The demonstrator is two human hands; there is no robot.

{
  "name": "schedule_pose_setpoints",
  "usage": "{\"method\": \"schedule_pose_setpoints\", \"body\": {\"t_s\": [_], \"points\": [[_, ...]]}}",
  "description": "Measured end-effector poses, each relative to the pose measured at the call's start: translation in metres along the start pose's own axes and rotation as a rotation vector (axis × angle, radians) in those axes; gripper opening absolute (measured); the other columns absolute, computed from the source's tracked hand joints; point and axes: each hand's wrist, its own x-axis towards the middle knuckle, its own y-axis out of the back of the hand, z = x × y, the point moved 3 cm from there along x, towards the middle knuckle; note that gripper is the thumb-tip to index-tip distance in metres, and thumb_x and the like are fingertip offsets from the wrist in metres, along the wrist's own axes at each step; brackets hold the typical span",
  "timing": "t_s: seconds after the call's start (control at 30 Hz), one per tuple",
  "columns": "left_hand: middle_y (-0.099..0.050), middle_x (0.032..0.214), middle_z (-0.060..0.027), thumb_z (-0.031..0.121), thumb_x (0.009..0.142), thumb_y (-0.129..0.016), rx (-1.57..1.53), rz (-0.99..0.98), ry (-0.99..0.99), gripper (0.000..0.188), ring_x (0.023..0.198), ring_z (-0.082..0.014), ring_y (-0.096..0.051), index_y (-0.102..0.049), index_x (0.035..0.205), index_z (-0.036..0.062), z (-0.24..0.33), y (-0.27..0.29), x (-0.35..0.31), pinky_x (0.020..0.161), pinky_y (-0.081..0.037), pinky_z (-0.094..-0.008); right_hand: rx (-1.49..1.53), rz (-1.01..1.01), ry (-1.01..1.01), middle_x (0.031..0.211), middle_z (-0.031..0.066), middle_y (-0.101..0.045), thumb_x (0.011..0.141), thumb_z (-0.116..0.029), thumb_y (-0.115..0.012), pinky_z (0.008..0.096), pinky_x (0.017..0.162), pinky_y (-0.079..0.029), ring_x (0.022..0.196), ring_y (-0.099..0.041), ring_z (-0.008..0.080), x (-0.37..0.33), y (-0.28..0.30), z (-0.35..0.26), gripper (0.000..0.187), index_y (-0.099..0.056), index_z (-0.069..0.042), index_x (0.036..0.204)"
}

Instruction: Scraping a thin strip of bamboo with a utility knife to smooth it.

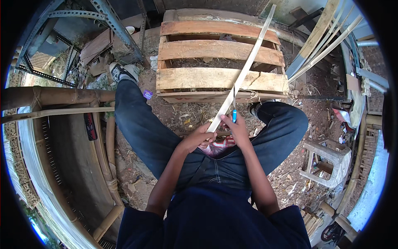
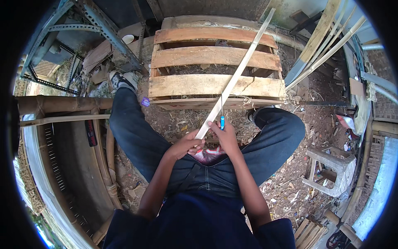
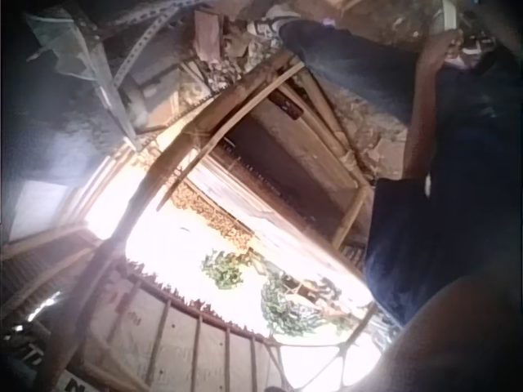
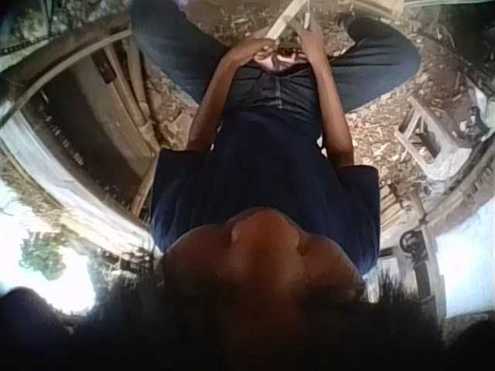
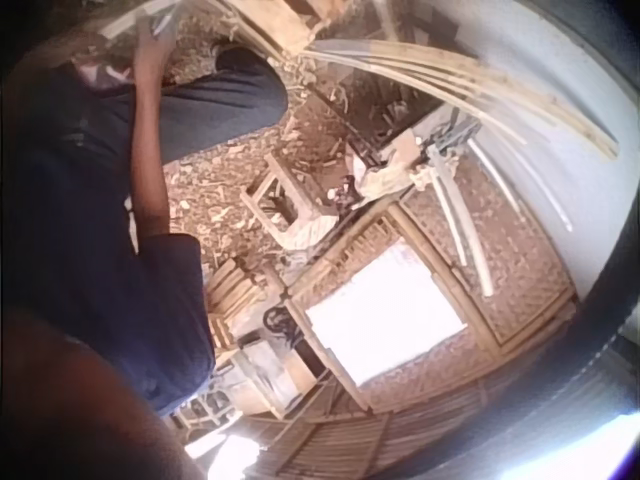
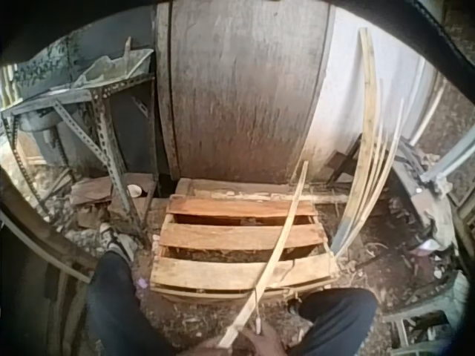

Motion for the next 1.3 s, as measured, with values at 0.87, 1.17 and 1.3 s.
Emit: {"method": "schedule_pose_setpoints", "body": {"t_s": [0.87, 1.17, 1.3], "points": [[-0.054, 0.080, -0.0106, 0.021, 0.087, -0.068, 0.939, 0.540, -0.332, 0.035, 0.071, -0.0158, -0.052, -0.053, 0.108, -0.0030, 0.000, -0.002, -0.002, 0.065, -0.044, -0.0332, -0.294, 0.000, 0.142, 0.074, 0.0097, -0.065, 0.096, -0.019, -0.055, 0.0294, 0.054, -0.045, 0.057, -0.061, 0.0137, 0.005, 0.009, -0.007, 0.021, -0.056, 0.001, 0.097], [-0.063, 0.089, -0.0199, 0.025, 0.089, -0.063, 0.727, 0.400, -0.299, 0.035, 0.079, -0.0287, -0.061, -0.056, 0.112, -0.0006, -0.006, 0.008, 0.005, 0.073, -0.046, -0.0384, -0.865, -0.120, 0.234, 0.069, 0.0216, -0.063, 0.091, -0.030, -0.061, 0.0482, 0.065, -0.047, 0.068, -0.062, 0.0407, -0.018, 0.007, -0.029, 0.032, -0.060, 0.002, 0.084], [-0.063, 0.088, -0.0190, 0.024, 0.089, -0.063, 0.677, 0.414, -0.381, 0.034, 0.079, -0.0264, -0.060, -0.056, 0.111, -0.0010, -0.011, 0.013, 0.007, 0.074, -0.046, -0.0374, -1.033, -0.116, 0.205, 0.067, 0.0217, -0.060, 0.089, -0.036, -0.063, 0.0465, 0.064, -0.047, 0.066, -0.059, 0.0422, -0.037, 0.011, -0.038, 0.039, -0.063, 0.003, 0.084]]}}
